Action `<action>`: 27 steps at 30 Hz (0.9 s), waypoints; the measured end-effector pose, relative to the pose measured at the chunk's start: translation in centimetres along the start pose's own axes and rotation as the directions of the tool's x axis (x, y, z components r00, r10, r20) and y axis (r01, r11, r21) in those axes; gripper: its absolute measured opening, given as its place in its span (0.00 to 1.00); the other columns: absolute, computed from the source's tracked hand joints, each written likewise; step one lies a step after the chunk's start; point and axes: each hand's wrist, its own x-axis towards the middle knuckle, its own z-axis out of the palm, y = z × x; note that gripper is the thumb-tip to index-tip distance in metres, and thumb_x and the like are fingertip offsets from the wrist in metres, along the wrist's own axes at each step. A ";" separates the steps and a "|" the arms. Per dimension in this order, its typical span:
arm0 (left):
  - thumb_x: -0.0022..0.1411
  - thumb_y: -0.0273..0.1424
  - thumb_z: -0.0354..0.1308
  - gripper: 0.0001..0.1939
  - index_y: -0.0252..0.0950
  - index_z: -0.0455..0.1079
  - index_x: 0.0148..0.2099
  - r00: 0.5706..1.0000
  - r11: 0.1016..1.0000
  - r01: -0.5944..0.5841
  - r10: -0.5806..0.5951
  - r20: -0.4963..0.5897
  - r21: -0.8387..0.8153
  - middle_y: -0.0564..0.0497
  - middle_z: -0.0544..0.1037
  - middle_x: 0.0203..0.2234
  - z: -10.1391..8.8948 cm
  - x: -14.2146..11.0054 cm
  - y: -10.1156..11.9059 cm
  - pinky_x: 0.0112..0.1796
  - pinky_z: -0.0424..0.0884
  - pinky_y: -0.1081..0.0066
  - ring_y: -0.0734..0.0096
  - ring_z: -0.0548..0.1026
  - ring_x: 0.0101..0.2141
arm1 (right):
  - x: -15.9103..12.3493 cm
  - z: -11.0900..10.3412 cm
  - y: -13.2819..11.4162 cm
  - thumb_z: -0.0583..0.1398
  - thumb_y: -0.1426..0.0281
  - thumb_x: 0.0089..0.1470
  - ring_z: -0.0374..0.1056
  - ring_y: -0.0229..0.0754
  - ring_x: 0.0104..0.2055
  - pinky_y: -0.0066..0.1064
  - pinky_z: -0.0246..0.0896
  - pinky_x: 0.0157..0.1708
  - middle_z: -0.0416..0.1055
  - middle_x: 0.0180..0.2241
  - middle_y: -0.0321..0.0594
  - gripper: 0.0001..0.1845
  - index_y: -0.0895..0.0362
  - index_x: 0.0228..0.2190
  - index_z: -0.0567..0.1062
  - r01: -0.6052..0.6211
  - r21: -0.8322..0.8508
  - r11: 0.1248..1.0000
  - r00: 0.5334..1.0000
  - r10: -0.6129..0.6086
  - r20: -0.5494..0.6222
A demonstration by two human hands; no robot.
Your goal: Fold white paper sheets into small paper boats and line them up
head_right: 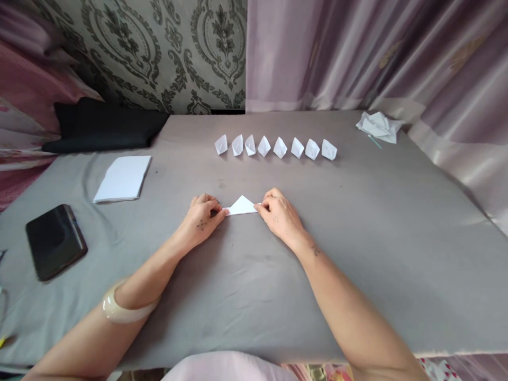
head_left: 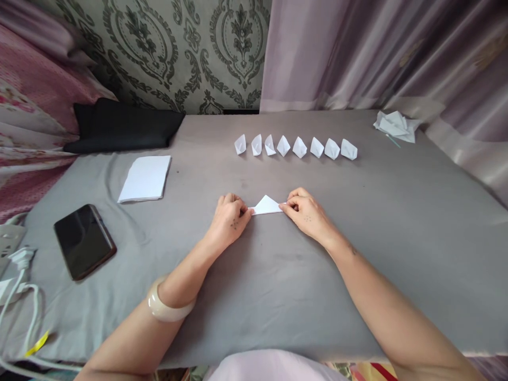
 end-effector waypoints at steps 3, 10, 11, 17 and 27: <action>0.62 0.32 0.54 0.09 0.33 0.69 0.32 0.999 0.997 -0.043 0.044 -0.013 0.062 0.43 0.69 0.37 0.2 -0.1 -0.1 0.42 0.64 0.62 0.60 0.62 0.39 | -0.1 -0.1 -0.3 0.57 0.63 0.56 0.63 0.34 0.29 0.30 0.55 0.30 0.67 0.38 0.36 0.16 0.57 0.20 0.69 0.019 -0.031 0.999 1.000 -0.019 0.008; 0.64 0.22 0.44 0.21 0.42 0.61 0.57 0.945 0.884 -0.322 0.321 0.060 0.340 0.44 0.68 0.47 0.1 -0.6 1.0 0.39 0.58 0.62 0.60 0.63 0.41 | -0.4 -0.6 -0.7 0.57 0.65 0.58 0.64 0.35 0.30 0.30 0.58 0.33 0.66 0.38 0.38 0.12 0.56 0.24 0.66 0.027 -0.110 0.994 1.000 -0.027 -0.001; 0.64 0.20 0.43 0.23 0.43 0.62 0.57 0.922 0.851 -0.385 0.372 0.107 0.358 0.45 0.69 0.45 0.1 -0.6 1.1 0.39 0.58 0.63 0.61 0.64 0.42 | -0.4 -0.7 -0.6 0.57 0.65 0.58 0.64 0.36 0.31 0.31 0.59 0.34 0.66 0.37 0.39 0.11 0.56 0.25 0.66 0.034 -0.122 0.992 0.999 -0.036 -0.013; 0.66 0.21 0.41 0.22 0.42 0.65 0.57 0.864 0.786 -0.504 0.466 0.192 0.359 0.47 0.72 0.40 0.2 -0.6 1.2 0.40 0.56 0.64 0.66 0.67 0.39 | -1.1 -0.3 -0.7 0.53 0.71 0.60 0.66 0.43 0.38 0.33 0.61 0.37 0.68 0.40 0.43 0.07 0.56 0.37 0.71 0.118 -0.257 0.959 0.980 -0.154 -0.124; 0.66 0.25 0.44 0.16 0.39 0.71 0.48 0.883 0.829 -0.467 0.418 0.214 0.307 0.46 0.73 0.41 -0.3 -1.0 1.5 0.40 0.63 0.65 0.63 0.68 0.40 | -4.3 3.0 -4.9 0.48 0.62 0.63 0.63 0.51 0.47 0.41 0.63 0.45 0.68 0.47 0.53 0.23 0.62 0.53 0.65 0.318 -0.419 0.850 0.944 -0.326 0.056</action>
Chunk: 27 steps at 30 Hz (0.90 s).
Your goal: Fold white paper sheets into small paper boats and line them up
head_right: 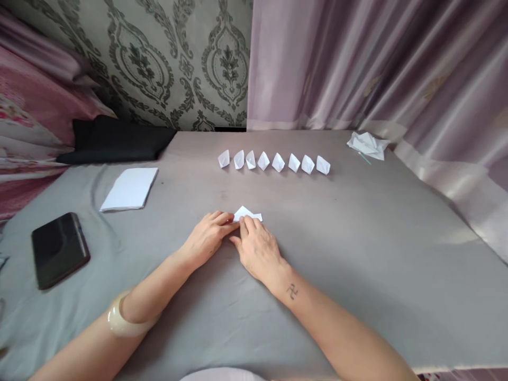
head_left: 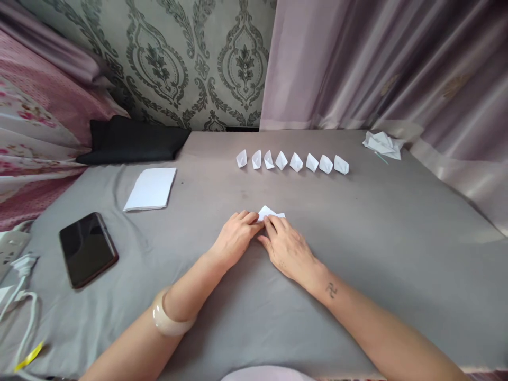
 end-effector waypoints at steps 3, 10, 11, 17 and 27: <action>0.65 0.22 0.41 0.20 0.37 0.68 0.52 0.999 0.999 0.010 -0.012 -0.042 -0.045 0.45 0.72 0.44 0.3 -0.8 -0.3 0.43 0.66 0.66 0.63 0.68 0.41 | -0.1 -0.2 0.3 0.46 0.60 0.64 0.62 0.52 0.46 0.42 0.62 0.44 0.68 0.46 0.53 0.26 0.63 0.55 0.65 -0.005 -0.076 0.997 1.000 0.006 0.010; 0.61 0.17 0.41 0.23 0.33 0.66 0.55 0.997 0.997 0.067 -0.068 -0.024 -0.048 0.43 0.70 0.51 -0.1 -2.8 -0.6 0.46 0.69 0.65 0.60 0.67 0.48 | -0.5 -0.7 1.2 0.46 0.62 0.64 0.62 0.52 0.42 0.41 0.62 0.38 0.69 0.42 0.53 0.25 0.62 0.55 0.67 -0.064 -0.148 0.987 0.997 0.069 0.031; 0.59 0.16 0.41 0.24 0.33 0.66 0.55 0.996 0.996 0.081 -0.082 -0.019 -0.041 0.43 0.70 0.51 -0.1 -3.0 -0.5 0.47 0.69 0.65 0.61 0.67 0.49 | -0.6 -0.8 1.5 0.46 0.63 0.64 0.62 0.52 0.42 0.41 0.62 0.38 0.69 0.42 0.53 0.25 0.63 0.55 0.67 -0.069 -0.156 0.985 0.997 0.074 0.028; 0.58 0.18 0.41 0.24 0.35 0.72 0.49 0.988 0.987 0.138 -0.142 -0.052 -0.082 0.45 0.73 0.49 -0.4 -3.1 -1.0 0.44 0.70 0.67 0.61 0.70 0.47 | -0.4 -1.5 3.7 0.46 0.64 0.64 0.63 0.49 0.42 0.38 0.60 0.36 0.70 0.40 0.50 0.22 0.60 0.45 0.75 -0.110 -0.121 0.987 0.994 0.107 -0.031; 0.53 0.22 0.48 0.17 0.37 0.76 0.38 0.835 0.748 0.452 -0.546 -0.064 -0.486 0.45 0.80 0.31 -1.0 2.1 -1.8 0.37 0.69 0.66 0.61 0.76 0.33 | 2.4 -0.5 5.1 0.57 0.62 0.56 0.62 0.47 0.48 0.35 0.57 0.44 0.68 0.46 0.46 0.21 0.56 0.50 0.70 -0.150 0.203 0.968 0.986 0.162 -0.043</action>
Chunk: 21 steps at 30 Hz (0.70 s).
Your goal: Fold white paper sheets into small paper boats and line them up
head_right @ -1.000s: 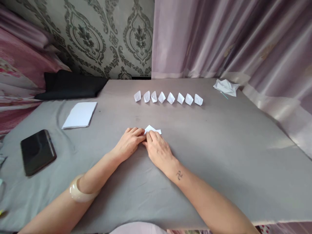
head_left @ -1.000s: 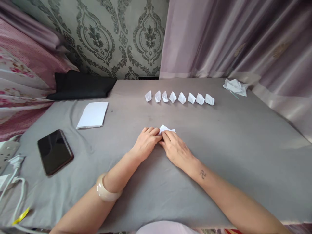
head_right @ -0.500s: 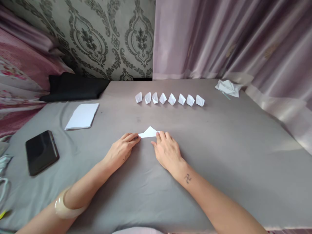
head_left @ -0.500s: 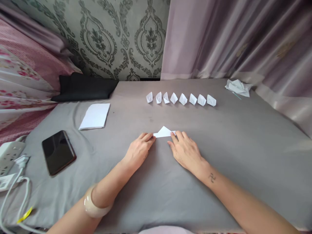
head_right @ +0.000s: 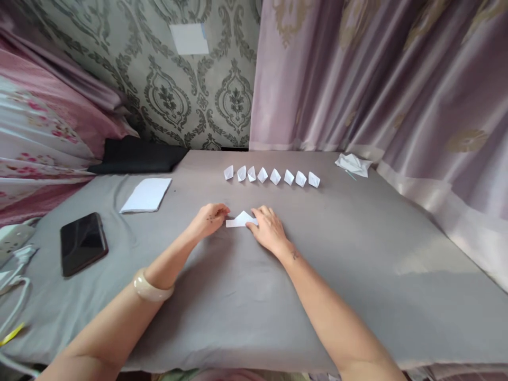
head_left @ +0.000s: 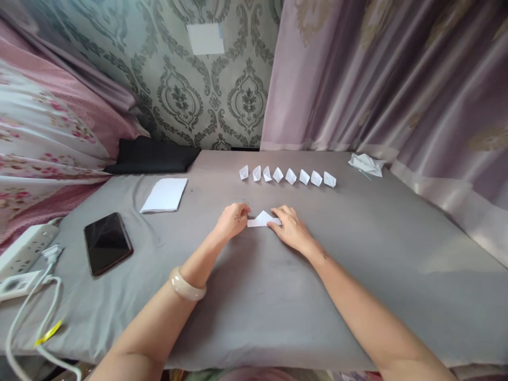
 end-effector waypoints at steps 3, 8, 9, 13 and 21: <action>0.56 0.25 0.47 0.16 0.36 0.76 0.40 0.996 0.996 0.030 -0.036 -0.079 -0.079 0.45 0.80 0.33 1.2 0.2 -0.2 0.39 0.69 0.66 0.61 0.76 0.36 | -0.7 0.1 -0.2 0.58 0.64 0.54 0.64 0.44 0.42 0.33 0.58 0.40 0.69 0.39 0.41 0.17 0.56 0.45 0.71 -0.039 0.081 0.996 0.998 0.035 0.052; 0.57 0.28 0.48 0.15 0.34 0.74 0.42 0.983 0.971 0.084 -0.118 -0.140 -0.225 0.46 0.80 0.34 1.8 -0.2 -1.4 0.38 0.70 0.66 0.63 0.76 0.34 | -1.2 -0.3 -0.4 0.58 0.63 0.50 0.63 0.39 0.32 0.29 0.56 0.32 0.67 0.29 0.34 0.08 0.54 0.29 0.72 -0.118 0.211 0.970 0.991 0.102 0.087; 0.57 0.28 0.48 0.16 0.34 0.73 0.43 0.980 0.965 0.093 -0.132 -0.148 -0.246 0.46 0.80 0.34 1.8 -0.3 -1.5 0.38 0.71 0.67 0.64 0.77 0.35 | -1.2 -0.3 -0.4 0.58 0.63 0.50 0.63 0.39 0.31 0.29 0.56 0.31 0.68 0.28 0.34 0.08 0.55 0.28 0.72 -0.132 0.247 0.960 0.990 0.116 0.078; 0.57 0.30 0.52 0.17 0.32 0.70 0.48 0.960 0.866 0.140 -0.237 -0.148 -0.480 0.42 0.78 0.40 2.0 -0.8 -0.8 0.37 0.72 0.68 0.65 0.77 0.38 | -1.0 -0.1 -0.1 0.58 0.60 0.50 0.64 0.39 0.28 0.30 0.57 0.29 0.71 0.25 0.36 0.13 0.56 0.28 0.76 -0.208 0.482 0.851 0.976 0.212 0.046; 0.51 0.39 0.65 0.16 0.35 0.76 0.41 0.988 0.506 0.063 -0.155 -0.018 -0.860 0.46 0.80 0.37 2.0 -2.1 2.5 0.43 0.69 0.68 0.65 0.75 0.41 | -1.3 -0.5 -1.9 0.60 0.60 0.51 0.65 0.39 0.27 0.29 0.60 0.29 0.73 0.26 0.38 0.12 0.56 0.28 0.76 -0.079 0.691 0.718 0.950 0.264 -0.165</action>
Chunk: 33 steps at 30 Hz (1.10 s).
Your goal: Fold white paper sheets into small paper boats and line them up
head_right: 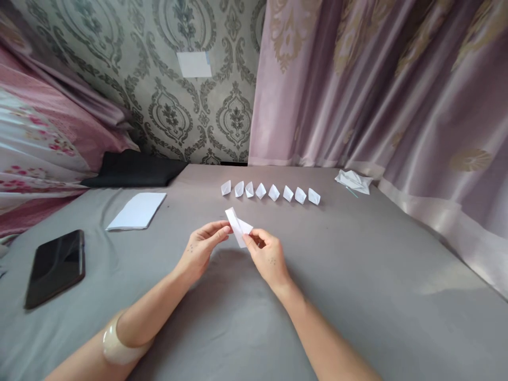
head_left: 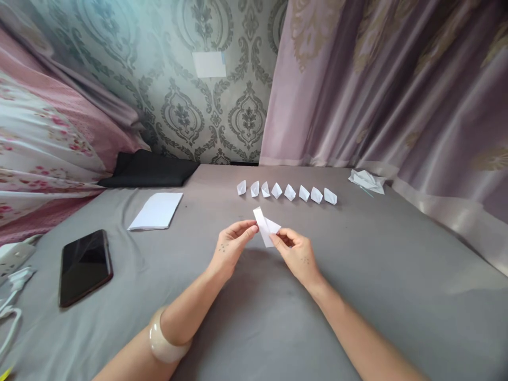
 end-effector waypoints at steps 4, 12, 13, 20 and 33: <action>0.53 0.38 0.64 0.13 0.37 0.78 0.39 0.999 0.999 -0.041 0.041 -0.024 -0.023 0.47 0.80 0.37 0.1 0.0 -0.2 0.40 0.68 0.71 0.68 0.75 0.38 | -0.7 0.5 -0.2 0.59 0.65 0.53 0.63 0.38 0.27 0.29 0.60 0.31 0.71 0.25 0.35 0.07 0.55 0.29 0.75 0.135 -0.117 0.984 0.989 -0.141 -0.051; 0.54 0.36 0.64 0.11 0.38 0.78 0.39 0.995 0.994 -0.099 0.100 0.020 -0.046 0.50 0.80 0.35 0.1 -0.4 -0.3 0.39 0.69 0.71 0.71 0.73 0.35 | -1.0 0.5 -0.6 0.57 0.68 0.54 0.61 0.37 0.27 0.28 0.58 0.31 0.67 0.24 0.34 0.06 0.54 0.27 0.73 0.184 -0.193 0.964 0.982 -0.187 0.006; 0.54 0.36 0.64 0.10 0.38 0.78 0.39 0.995 0.994 -0.102 0.103 0.015 -0.045 0.50 0.80 0.34 0.1 -0.4 -0.3 0.38 0.69 0.71 0.71 0.73 0.35 | -1.0 0.5 -0.6 0.57 0.69 0.54 0.61 0.37 0.26 0.28 0.57 0.30 0.67 0.24 0.34 0.07 0.54 0.26 0.72 0.191 -0.203 0.960 0.981 -0.191 0.023; 0.54 0.36 0.64 0.09 0.36 0.77 0.35 0.994 0.993 -0.112 0.111 -0.023 -0.029 0.52 0.78 0.29 0.3 -0.5 -0.4 0.35 0.67 0.75 0.75 0.71 0.31 | -1.4 0.7 -1.0 0.57 0.68 0.55 0.63 0.37 0.29 0.28 0.59 0.32 0.68 0.26 0.35 0.07 0.55 0.27 0.72 0.262 -0.184 0.947 0.964 -0.264 0.013; 0.54 0.37 0.65 0.14 0.35 0.78 0.40 0.999 0.987 0.030 -0.025 0.036 -0.158 0.48 0.80 0.33 1.5 -1.4 -0.6 0.34 0.76 0.71 0.69 0.76 0.34 | -1.5 0.7 -0.4 0.55 0.76 0.60 0.68 0.37 0.40 0.30 0.63 0.42 0.73 0.37 0.36 0.15 0.49 0.46 0.73 0.478 -0.240 0.845 0.867 -0.498 -0.029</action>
